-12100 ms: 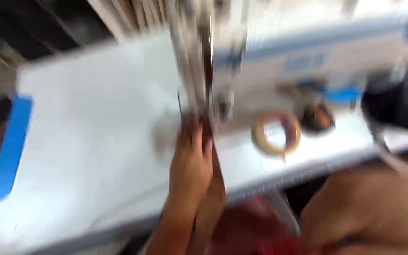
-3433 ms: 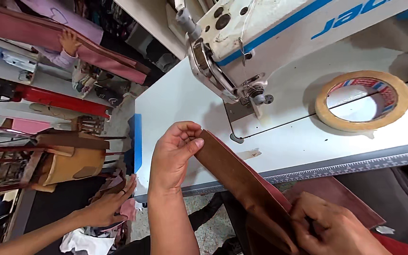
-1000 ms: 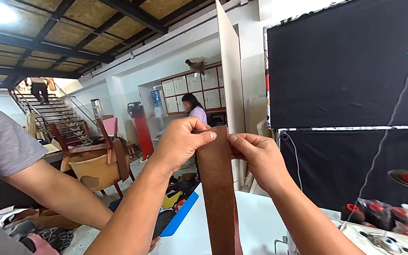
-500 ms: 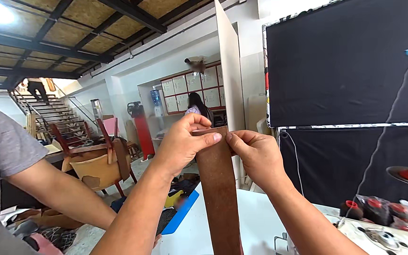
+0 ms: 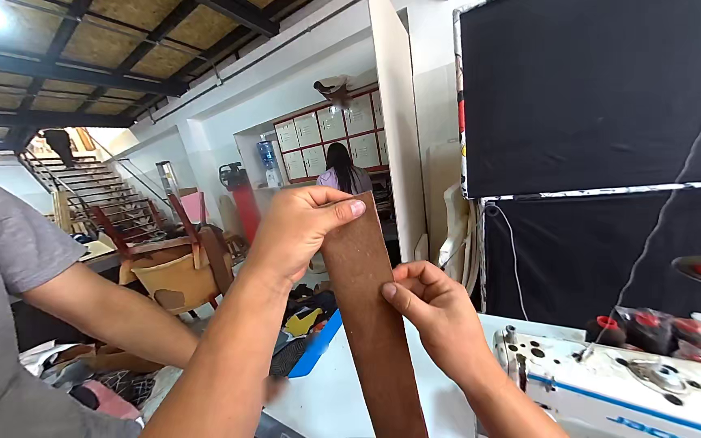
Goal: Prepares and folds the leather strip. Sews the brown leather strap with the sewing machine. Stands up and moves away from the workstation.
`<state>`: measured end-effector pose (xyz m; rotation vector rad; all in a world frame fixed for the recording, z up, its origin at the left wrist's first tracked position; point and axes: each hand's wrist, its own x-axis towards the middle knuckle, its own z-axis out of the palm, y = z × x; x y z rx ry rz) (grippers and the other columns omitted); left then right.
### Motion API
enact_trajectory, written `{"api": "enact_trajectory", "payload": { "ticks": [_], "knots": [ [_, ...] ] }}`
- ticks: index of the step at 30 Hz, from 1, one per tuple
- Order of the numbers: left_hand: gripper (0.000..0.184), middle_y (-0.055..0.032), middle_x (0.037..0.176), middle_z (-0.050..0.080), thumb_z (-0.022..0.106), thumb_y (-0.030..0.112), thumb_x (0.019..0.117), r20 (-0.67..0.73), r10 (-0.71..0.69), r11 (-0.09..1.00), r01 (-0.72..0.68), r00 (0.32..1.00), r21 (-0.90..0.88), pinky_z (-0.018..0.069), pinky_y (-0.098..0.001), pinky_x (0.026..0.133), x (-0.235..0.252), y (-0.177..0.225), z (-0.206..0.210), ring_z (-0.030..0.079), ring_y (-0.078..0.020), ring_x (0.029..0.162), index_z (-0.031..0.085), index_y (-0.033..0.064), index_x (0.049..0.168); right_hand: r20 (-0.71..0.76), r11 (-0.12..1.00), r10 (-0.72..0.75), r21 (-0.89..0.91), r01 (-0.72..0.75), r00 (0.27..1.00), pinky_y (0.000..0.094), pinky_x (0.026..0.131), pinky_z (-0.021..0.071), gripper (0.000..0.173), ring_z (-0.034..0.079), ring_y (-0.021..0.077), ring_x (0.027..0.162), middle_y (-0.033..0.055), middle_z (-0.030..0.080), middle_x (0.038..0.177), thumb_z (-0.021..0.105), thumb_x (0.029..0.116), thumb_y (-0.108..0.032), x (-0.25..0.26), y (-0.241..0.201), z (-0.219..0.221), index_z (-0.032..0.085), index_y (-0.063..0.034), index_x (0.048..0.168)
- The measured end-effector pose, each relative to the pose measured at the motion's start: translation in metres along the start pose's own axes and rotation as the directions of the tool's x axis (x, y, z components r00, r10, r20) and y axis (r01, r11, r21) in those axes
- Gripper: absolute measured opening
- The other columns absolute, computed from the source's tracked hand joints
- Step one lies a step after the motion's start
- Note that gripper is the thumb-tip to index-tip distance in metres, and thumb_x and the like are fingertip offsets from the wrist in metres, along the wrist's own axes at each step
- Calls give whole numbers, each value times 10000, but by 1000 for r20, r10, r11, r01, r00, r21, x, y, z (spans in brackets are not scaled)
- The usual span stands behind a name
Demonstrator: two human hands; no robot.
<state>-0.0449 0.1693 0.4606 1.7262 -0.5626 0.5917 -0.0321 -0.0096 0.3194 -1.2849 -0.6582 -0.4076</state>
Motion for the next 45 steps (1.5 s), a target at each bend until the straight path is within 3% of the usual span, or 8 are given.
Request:
{"api": "enact_trajectory", "payload": {
  "ticks": [7, 14, 18, 26, 35, 38, 41, 45],
  "knots": [
    [99, -89, 875, 753, 753, 80, 904, 8, 80, 996, -80, 997, 41, 631, -319, 723, -2, 4, -8, 722, -139, 775, 767, 28, 987, -55, 981, -29, 190, 39, 998, 288, 725, 604, 181, 700, 144, 784, 85, 728, 876, 784, 913, -168, -57, 43, -1, 690, -19, 955],
    [84, -49, 875, 762, 728, 88, 925, 10, 109, 990, -109, 994, 85, 640, -296, 710, -4, 10, -7, 732, -112, 770, 765, 52, 991, -129, 964, -126, 220, 152, 984, 386, 876, 637, 171, 744, 280, 1002, 189, 748, 1098, 776, 918, -125, -82, 53, -1, 679, 10, 960],
    [73, -47, 874, 764, 716, 87, 933, 16, 126, 989, -127, 992, 71, 643, -297, 718, -3, 9, -9, 735, -112, 772, 763, 59, 981, -124, 979, -70, 183, 92, 990, 370, 890, 639, 188, 744, 251, 1012, 157, 755, 1107, 778, 923, -169, -94, 55, -3, 739, 0, 994],
    [72, -9, 864, 764, 692, 88, 952, 27, 157, 983, -158, 987, 94, 640, -273, 714, -2, 8, -6, 731, -84, 766, 763, 85, 966, -184, 999, 2, 46, 7, 983, 282, 810, 637, 133, 730, 148, 929, 46, 757, 987, 785, 913, -209, -95, 53, 0, 775, -84, 870],
    [60, -1, 869, 765, 709, 96, 945, 35, 167, 974, -170, 985, 146, 638, -268, 726, -1, -12, 0, 732, -82, 773, 763, 83, 969, -256, 989, 143, 71, -129, 956, 249, 705, 613, 138, 711, 109, 850, 31, 743, 969, 792, 891, -203, -120, 45, -3, 729, -101, 822],
    [50, 16, 862, 759, 740, 89, 918, 59, 93, 973, -103, 994, 208, 634, -270, 720, -16, -45, 22, 724, -74, 766, 765, 88, 961, -272, 956, 291, 117, -269, 917, 245, 643, 594, 136, 710, 89, 768, 26, 762, 946, 796, 879, -146, -160, 47, -14, 683, -95, 821],
    [75, -3, 856, 748, 764, 89, 897, 130, -94, 961, 55, 987, 271, 627, -307, 695, -52, -124, 68, 708, -94, 744, 766, 79, 971, -313, 880, 467, 74, -468, 827, 255, 610, 566, 152, 689, 68, 721, -1, 765, 917, 793, 882, -150, -224, 65, -32, 664, -107, 813],
    [107, -50, 922, 757, 773, 158, 920, 304, -395, 889, 277, 867, 365, 621, -446, 779, -134, -265, 145, 722, -168, 830, 777, 81, 994, -373, 623, 749, 114, -774, 548, 325, 619, 558, 172, 661, 104, 669, -10, 727, 812, 804, 866, -200, -315, 99, -62, 664, -100, 865]
  ]
}}
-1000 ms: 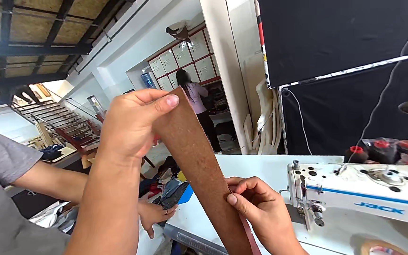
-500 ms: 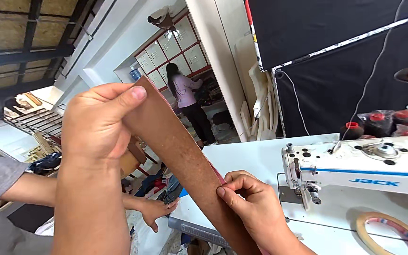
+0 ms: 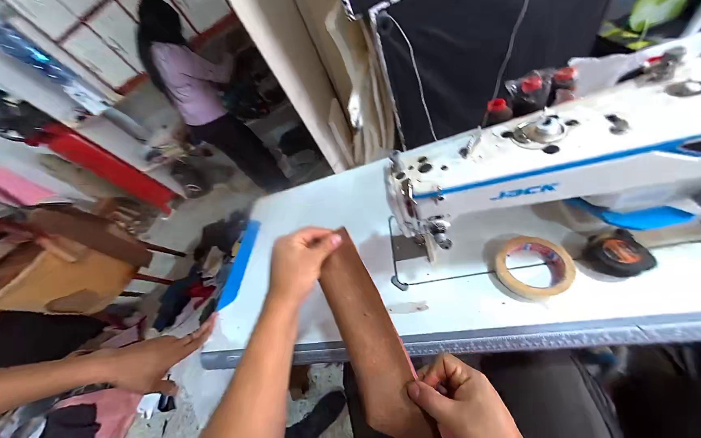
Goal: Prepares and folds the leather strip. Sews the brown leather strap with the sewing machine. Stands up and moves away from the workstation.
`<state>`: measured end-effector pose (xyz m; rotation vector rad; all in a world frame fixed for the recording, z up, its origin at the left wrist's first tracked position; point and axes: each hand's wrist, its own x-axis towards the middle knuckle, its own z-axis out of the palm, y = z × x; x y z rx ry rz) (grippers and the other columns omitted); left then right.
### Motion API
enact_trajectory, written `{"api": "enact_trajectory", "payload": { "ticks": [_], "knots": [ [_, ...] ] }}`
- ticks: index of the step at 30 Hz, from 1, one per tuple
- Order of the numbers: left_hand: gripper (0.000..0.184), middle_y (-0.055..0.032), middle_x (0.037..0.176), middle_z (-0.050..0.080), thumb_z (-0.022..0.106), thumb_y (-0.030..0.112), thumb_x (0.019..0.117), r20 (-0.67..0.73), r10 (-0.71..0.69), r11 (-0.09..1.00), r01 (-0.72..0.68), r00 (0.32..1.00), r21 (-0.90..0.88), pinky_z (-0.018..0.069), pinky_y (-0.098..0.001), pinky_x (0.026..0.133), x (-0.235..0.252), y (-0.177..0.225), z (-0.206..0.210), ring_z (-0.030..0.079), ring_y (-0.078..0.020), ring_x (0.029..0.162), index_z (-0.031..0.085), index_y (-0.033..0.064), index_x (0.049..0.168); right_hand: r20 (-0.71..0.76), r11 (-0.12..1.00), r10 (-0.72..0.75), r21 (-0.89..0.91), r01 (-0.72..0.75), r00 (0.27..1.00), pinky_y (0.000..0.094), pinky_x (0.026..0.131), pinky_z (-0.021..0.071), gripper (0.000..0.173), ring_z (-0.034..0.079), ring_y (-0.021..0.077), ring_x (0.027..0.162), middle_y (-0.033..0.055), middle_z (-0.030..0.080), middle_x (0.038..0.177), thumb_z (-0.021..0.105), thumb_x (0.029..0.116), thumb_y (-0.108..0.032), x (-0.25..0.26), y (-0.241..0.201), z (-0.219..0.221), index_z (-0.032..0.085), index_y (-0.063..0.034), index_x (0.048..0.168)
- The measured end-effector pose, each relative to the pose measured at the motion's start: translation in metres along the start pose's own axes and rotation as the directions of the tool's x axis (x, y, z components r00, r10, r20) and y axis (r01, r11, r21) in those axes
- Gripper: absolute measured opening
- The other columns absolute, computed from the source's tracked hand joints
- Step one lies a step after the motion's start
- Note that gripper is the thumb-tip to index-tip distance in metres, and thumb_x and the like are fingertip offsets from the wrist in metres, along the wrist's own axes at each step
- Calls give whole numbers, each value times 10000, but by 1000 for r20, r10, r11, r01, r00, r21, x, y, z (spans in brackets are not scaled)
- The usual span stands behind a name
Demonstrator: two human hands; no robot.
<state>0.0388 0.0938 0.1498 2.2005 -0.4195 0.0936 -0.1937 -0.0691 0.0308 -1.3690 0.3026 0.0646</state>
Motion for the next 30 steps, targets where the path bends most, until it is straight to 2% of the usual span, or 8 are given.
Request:
{"api": "enact_trajectory", "payload": {
  "ticks": [3, 4, 6, 11, 19, 25, 27, 30],
  "knots": [
    [96, -25, 915, 770, 791, 179, 911, 154, -84, 996, 87, 985, -14, 619, -433, 803, -2, -54, 76, 729, -141, 838, 794, 104, 972, -21, 948, 293, 137, -287, 956, 387, 682, 597, 296, 692, 176, 692, 58, 709, 763, 814, 850, -147, 2, 44, -31, 643, -36, 1064],
    [91, -16, 920, 772, 794, 178, 909, 196, -80, 996, 85, 977, -16, 618, -417, 810, -1, -62, 93, 728, -129, 841, 798, 110, 968, -18, 921, 356, 178, -348, 934, 398, 730, 609, 281, 714, 189, 744, 75, 732, 798, 805, 856, -130, 4, 52, -39, 679, -30, 1085],
    [86, 1, 951, 763, 796, 178, 907, 252, -37, 999, 39, 967, -3, 613, -392, 832, 2, -70, 119, 717, -110, 867, 797, 117, 968, -11, 885, 426, 211, -415, 905, 388, 762, 604, 166, 717, 181, 788, 76, 747, 831, 792, 870, -141, 7, 61, -51, 754, -44, 998],
    [74, -3, 980, 740, 786, 189, 908, 229, 154, 982, -174, 961, 72, 588, -378, 879, 23, -72, 154, 690, -117, 956, 796, 127, 948, 0, 858, 407, 341, -383, 913, 311, 616, 541, 91, 623, 122, 623, 46, 681, 707, 786, 860, -111, 21, 55, -51, 717, -53, 855],
    [158, -67, 963, 750, 785, 214, 921, 179, -5, 961, -45, 984, 272, 583, -478, 861, 29, -50, 170, 719, -178, 916, 747, 88, 1008, 3, 739, 489, 529, -417, 872, 292, 602, 534, 80, 607, 113, 598, 54, 677, 696, 777, 874, -102, 26, 48, -39, 726, -41, 878],
    [181, -85, 996, 736, 781, 176, 911, 135, 6, 964, -42, 991, 263, 561, -492, 892, 33, -49, 175, 704, -187, 971, 725, 76, 1052, -59, 769, 439, 541, -341, 897, 250, 554, 493, 83, 579, 86, 570, 40, 669, 682, 797, 863, -118, 27, 40, -35, 740, -60, 851],
    [189, -96, 1009, 736, 779, 192, 916, 119, 56, 959, -86, 991, 271, 559, -490, 900, 31, -51, 177, 705, -194, 983, 729, 70, 1051, -72, 786, 422, 525, -326, 904, 255, 567, 505, 100, 587, 92, 580, 41, 672, 690, 805, 862, -143, 27, 41, -34, 743, -66, 853],
    [185, -162, 1098, 718, 758, 205, 932, 79, 271, 884, -281, 959, 373, 529, -509, 974, 25, -58, 179, 677, -286, 1094, 757, 50, 1033, -85, 792, 412, 527, -310, 907, 260, 571, 509, 106, 594, 97, 586, 47, 677, 695, 812, 856, -145, 27, 44, -33, 742, -66, 851]
  ]
}}
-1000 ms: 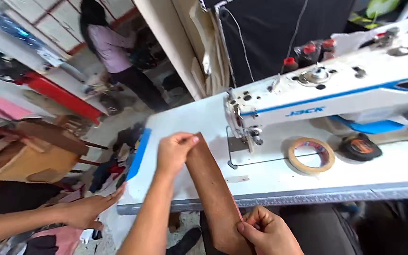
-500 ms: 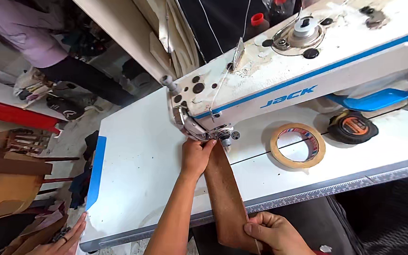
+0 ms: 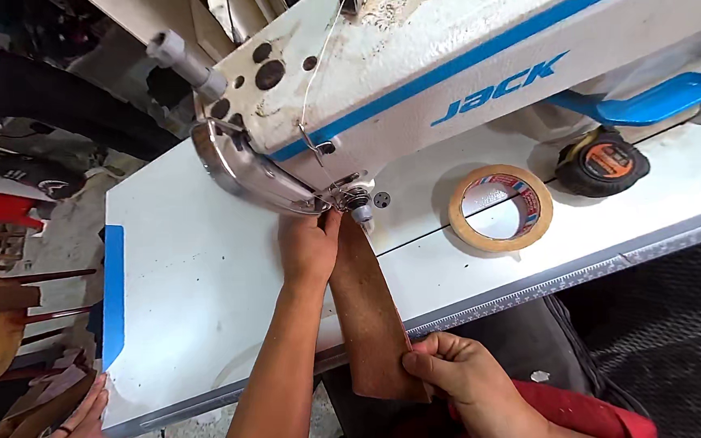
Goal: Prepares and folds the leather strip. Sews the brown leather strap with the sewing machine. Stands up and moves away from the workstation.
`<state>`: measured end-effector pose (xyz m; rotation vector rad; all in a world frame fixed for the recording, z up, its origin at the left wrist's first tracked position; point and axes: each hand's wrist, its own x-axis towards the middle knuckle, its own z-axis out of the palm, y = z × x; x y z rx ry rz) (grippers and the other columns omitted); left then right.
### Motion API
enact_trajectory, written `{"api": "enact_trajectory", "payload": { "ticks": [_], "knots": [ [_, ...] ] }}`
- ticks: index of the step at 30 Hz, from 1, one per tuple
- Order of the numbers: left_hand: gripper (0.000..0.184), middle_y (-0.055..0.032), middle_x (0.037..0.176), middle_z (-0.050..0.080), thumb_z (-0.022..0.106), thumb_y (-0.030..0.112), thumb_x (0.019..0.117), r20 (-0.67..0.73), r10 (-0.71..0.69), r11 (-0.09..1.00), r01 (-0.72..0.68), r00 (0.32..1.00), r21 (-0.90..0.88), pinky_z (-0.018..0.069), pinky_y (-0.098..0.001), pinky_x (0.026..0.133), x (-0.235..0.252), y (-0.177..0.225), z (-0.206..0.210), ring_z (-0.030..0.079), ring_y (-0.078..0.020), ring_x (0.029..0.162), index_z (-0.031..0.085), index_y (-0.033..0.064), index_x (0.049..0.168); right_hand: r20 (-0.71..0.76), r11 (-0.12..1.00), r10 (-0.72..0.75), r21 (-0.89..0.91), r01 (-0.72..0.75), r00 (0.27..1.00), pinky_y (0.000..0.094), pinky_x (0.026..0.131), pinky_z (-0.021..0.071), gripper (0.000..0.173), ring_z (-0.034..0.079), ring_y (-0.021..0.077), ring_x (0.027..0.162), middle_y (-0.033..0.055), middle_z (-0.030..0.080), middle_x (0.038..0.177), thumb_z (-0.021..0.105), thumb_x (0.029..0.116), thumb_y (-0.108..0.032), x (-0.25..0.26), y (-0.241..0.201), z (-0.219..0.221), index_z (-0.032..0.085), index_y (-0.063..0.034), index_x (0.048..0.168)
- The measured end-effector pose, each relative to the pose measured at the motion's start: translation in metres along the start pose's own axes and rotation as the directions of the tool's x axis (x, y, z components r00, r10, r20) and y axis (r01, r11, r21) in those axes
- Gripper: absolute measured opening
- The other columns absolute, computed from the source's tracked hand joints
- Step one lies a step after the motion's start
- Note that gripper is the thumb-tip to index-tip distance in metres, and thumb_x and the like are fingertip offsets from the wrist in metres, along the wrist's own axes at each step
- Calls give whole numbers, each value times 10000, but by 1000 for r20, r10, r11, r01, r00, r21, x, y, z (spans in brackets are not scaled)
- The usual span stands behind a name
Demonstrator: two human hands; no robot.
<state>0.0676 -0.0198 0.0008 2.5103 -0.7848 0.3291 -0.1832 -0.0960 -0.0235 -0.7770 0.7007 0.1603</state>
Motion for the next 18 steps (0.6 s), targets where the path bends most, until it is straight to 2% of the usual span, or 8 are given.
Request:
{"api": "enact_trajectory", "payload": {
  "ticks": [2, 4, 7, 8, 10, 13, 16, 18],
  "knots": [
    [178, -192, 1121, 713, 729, 212, 948, -77, 125, 985, -115, 989, 128, 486, -539, 1012, -5, 0, 4, 649, -359, 1136, 762, 53, 1022, -2, 1000, -2, 2, 2, 1000, 259, 575, 515, 103, 600, 101, 590, 50, 680, 700, 812, 856, -142, 0, 1, 0, 747, -63, 859],
    [165, -184, 1072, 725, 699, 200, 963, -117, 202, 960, -173, 972, 222, 474, -540, 991, -8, 2, 7, 656, -373, 1096, 755, 50, 1005, -5, 1000, -7, 2, 7, 1000, 255, 574, 517, 102, 603, 100, 588, 52, 683, 701, 811, 856, -143, 0, 1, 0, 748, -63, 858],
    [153, -146, 954, 744, 676, 165, 974, -75, 184, 964, -165, 980, 209, 531, -489, 902, -10, 6, 4, 696, -321, 993, 759, 46, 926, -6, 1000, -14, 7, 14, 1000, 252, 569, 513, 112, 603, 99, 587, 54, 686, 705, 812, 855, -153, 0, 3, 1, 748, -61, 862],
    [164, -141, 968, 744, 664, 175, 984, -37, 164, 970, -155, 986, 188, 539, -488, 897, -11, 7, 2, 697, -312, 998, 765, 55, 935, -6, 1000, -17, 5, 17, 1000, 252, 564, 510, 119, 602, 100, 585, 57, 686, 705, 816, 853, -158, 0, 4, 0, 749, -60, 862],
    [244, -129, 1160, 711, 596, 244, 1040, 80, 137, 976, -149, 987, 159, 509, -510, 990, -19, 5, -4, 651, -300, 1134, 772, 86, 1099, -1, 1000, -16, -2, 16, 1000, 261, 574, 521, 133, 610, 110, 593, 63, 688, 710, 820, 852, -170, 0, 4, 0, 747, -59, 860],
    [447, -98, 1455, 591, 461, 379, 1083, 222, 118, 967, -163, 968, 198, 380, -518, 1163, -32, -4, -8, 529, -279, 1368, 647, 114, 1390, 7, 1000, 0, -9, 0, 1000, 271, 585, 528, 144, 624, 118, 613, 64, 693, 720, 820, 851, -182, 2, 3, 4, 748, -57, 858],
    [594, -97, 1551, 512, 376, 495, 1088, 355, 78, 966, -159, 932, 204, 211, -536, 1271, -29, -7, -13, 407, -258, 1492, 540, 91, 1492, 9, 1000, 8, -7, -8, 1000, 303, 661, 580, 162, 687, 145, 706, 84, 726, 789, 805, 871, -197, 2, -1, 12, 748, -46, 881],
    [672, -110, 1549, 511, 374, 573, 1066, 393, 64, 967, -154, 917, 202, 190, -541, 1274, -24, -6, -16, 400, -272, 1494, 522, 81, 1500, 9, 1000, -3, 2, 3, 1000, 325, 714, 600, 165, 706, 161, 756, 93, 734, 818, 799, 883, -194, 2, -6, 15, 748, -38, 892]
  ]
}}
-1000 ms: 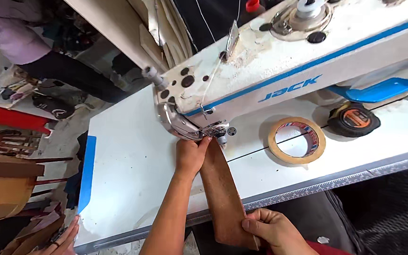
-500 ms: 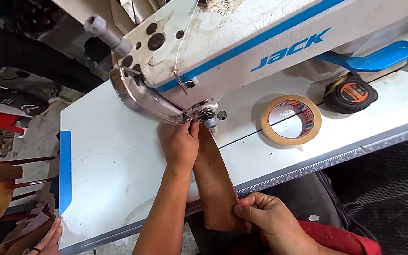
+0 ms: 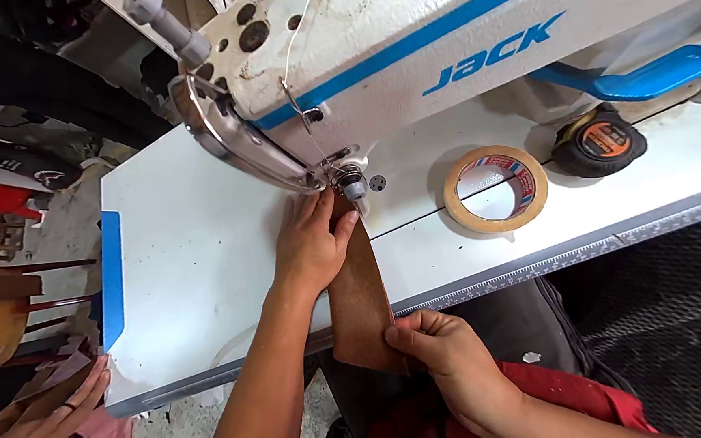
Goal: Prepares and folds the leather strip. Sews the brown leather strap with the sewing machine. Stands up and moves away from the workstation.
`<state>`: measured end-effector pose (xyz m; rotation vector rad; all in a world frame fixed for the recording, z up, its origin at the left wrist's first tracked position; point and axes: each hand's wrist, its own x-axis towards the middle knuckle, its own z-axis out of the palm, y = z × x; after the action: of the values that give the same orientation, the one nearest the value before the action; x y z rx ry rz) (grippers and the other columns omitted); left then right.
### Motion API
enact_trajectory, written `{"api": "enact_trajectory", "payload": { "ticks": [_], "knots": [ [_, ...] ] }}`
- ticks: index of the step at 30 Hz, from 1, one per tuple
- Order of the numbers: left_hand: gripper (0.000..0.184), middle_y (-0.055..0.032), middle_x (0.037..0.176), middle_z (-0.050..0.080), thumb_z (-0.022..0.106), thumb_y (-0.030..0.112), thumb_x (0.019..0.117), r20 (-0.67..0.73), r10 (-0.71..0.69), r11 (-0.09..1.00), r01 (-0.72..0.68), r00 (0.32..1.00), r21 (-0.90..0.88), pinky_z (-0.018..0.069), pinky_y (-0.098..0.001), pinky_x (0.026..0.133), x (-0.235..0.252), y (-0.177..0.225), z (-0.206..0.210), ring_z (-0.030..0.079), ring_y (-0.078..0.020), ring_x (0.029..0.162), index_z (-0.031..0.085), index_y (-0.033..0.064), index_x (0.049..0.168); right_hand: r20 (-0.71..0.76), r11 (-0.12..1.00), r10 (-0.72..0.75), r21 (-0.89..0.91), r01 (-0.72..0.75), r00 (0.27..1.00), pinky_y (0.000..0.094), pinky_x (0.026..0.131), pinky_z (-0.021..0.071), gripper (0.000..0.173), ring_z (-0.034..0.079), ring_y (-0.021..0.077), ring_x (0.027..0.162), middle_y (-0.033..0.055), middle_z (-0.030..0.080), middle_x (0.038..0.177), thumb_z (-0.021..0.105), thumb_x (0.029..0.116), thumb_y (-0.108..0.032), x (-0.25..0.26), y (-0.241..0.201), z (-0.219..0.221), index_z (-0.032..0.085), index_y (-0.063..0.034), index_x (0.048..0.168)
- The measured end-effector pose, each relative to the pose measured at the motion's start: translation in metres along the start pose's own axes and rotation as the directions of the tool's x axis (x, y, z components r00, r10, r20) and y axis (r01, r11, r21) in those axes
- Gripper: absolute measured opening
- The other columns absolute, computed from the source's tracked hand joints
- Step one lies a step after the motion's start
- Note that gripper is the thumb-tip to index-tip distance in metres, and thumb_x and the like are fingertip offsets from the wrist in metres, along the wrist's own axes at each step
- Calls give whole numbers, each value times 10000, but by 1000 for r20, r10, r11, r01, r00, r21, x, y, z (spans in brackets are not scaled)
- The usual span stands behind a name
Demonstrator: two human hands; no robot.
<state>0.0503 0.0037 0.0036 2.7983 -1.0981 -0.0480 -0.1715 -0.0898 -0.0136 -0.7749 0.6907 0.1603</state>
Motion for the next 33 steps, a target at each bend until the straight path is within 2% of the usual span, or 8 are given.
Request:
{"api": "enact_trajectory", "payload": {
  "ticks": [5, 7, 9, 11, 14, 17, 25, 33],
  "knots": [
    [721, -121, 1576, 474, 405, 601, 1047, -39, 54, 992, -58, 998, -111, 134, -544, 1284, 1, -6, 7, 354, -272, 1519, 470, 77, 1537, -8, 999, -24, -21, 24, 1000, 341, 758, 608, 161, 715, 175, 798, 98, 740, 848, 793, 895, -188, -1, 3, -2, 743, -36, 899],
    [693, -79, 1601, 447, 435, 577, 1049, -48, 67, 986, -74, 997, -148, 125, -518, 1292, -2, -7, 8, 322, -233, 1534, 446, 108, 1559, -13, 999, -30, -35, 30, 999, 331, 742, 605, 150, 712, 166, 782, 93, 739, 840, 792, 892, -180, -1, 7, -4, 743, -38, 894],
    [727, -107, 1602, 442, 448, 591, 1037, -61, 80, 984, -89, 995, -156, 132, -513, 1292, -3, -8, 10, 321, -246, 1536, 438, 86, 1560, -15, 999, -31, -39, 30, 999, 315, 711, 592, 148, 700, 157, 754, 90, 734, 825, 794, 889, -175, -1, 10, -5, 742, -36, 897],
    [799, -163, 1609, 412, 458, 606, 1026, -62, 72, 984, -81, 996, -159, 141, -488, 1295, -3, -6, 10, 306, -271, 1542, 379, 29, 1574, -18, 999, -31, -44, 30, 999, 306, 692, 585, 158, 691, 155, 734, 88, 728, 811, 799, 885, -182, 0, 12, -5, 738, -37, 895],
    [828, -139, 1648, 346, 473, 591, 1028, -46, 53, 983, -60, 998, -171, 159, -441, 1299, -4, -2, 8, 257, -240, 1560, 267, 46, 1617, -13, 998, -37, -49, 36, 999, 309, 692, 586, 155, 689, 153, 728, 83, 724, 803, 794, 889, -189, 0, 14, -6, 739, -44, 887],
    [730, -118, 1633, 379, 438, 570, 1049, -27, 66, 986, -70, 997, -153, 164, -472, 1292, -4, -3, 10, 273, -244, 1553, 368, 87, 1591, -16, 998, -33, -47, 33, 999, 305, 689, 585, 159, 689, 152, 725, 86, 725, 802, 799, 884, -191, 0, 14, -7, 742, -43, 884],
    [754, -123, 1641, 367, 420, 588, 1047, -18, 58, 988, -60, 998, -142, 180, -467, 1286, -3, -4, 9, 272, -251, 1553, 375, 63, 1586, -17, 996, -39, -76, 37, 999, 292, 669, 570, 149, 680, 138, 714, 72, 725, 796, 799, 885, -195, 0, 13, -8, 748, -56, 879],
    [754, -122, 1649, 353, 412, 584, 1050, -12, 58, 987, -60, 998, -149, 174, -459, 1289, -4, -3, 8, 250, -252, 1561, 366, 57, 1588, -32, 989, -71, -130, 66, 997, 303, 708, 599, 144, 709, 142, 748, 64, 740, 814, 800, 885, -201, 0, 15, -8, 754, -65, 899]
  ]
}}
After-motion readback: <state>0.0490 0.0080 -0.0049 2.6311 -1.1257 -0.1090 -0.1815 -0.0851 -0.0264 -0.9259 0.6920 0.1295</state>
